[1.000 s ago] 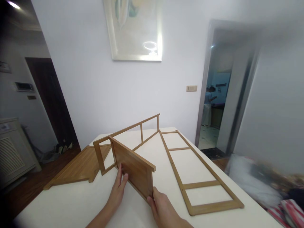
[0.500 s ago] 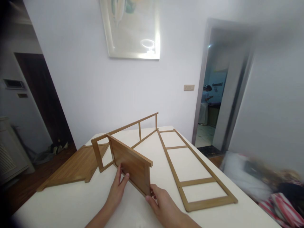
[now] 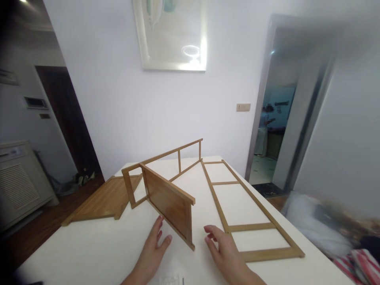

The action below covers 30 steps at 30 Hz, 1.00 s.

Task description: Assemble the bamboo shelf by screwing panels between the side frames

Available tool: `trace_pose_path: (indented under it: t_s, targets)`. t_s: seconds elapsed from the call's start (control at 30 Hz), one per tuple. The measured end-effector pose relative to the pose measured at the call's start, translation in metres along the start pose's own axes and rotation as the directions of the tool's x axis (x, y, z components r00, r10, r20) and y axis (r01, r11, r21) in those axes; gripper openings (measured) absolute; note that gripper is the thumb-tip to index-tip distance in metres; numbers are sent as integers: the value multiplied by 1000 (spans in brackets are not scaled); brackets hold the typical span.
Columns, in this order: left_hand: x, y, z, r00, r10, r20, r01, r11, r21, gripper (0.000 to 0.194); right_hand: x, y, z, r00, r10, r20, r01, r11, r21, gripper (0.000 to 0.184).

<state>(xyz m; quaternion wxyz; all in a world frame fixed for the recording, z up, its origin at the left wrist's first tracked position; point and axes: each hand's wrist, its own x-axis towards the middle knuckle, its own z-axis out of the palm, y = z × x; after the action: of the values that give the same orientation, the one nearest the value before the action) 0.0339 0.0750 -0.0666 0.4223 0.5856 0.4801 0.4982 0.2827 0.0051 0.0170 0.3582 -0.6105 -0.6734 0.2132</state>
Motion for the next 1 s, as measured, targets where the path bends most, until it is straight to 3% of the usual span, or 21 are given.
trace_pose_path:
  t_s: [0.17,0.3,0.4,0.53,0.67,0.8,0.9,1.0]
  targets:
    - [26,0,-33,989,6,-145,27,973,228,66,-1,4,-12,999,28,-35,-29,1000,-11,41]
    - [68,5,-64,951,2,-310,129,907,401,66,-6,-9,12,994,-30,105,30,1000,1,42]
    - [92,7,-80,948,-2,-320,185,819,543,66,-2,-20,33,981,-71,183,75,997,-16,36]
    - [105,6,-85,954,-21,-299,198,794,574,69,11,-33,47,978,-80,194,89,995,-38,23]
    - [94,6,-74,973,-35,-227,163,802,575,65,16,-40,51,976,-103,194,117,991,-63,20]
    - [45,15,-39,997,-9,-74,40,905,423,66,15,-27,38,990,-86,112,91,995,-46,29]
    - [-1,29,-7,998,5,70,-31,926,376,76,19,-2,5,994,-77,-82,57,972,-227,35]
    - [-29,48,23,986,27,163,-90,917,389,94,24,27,-41,970,-79,-229,-59,838,-542,36]
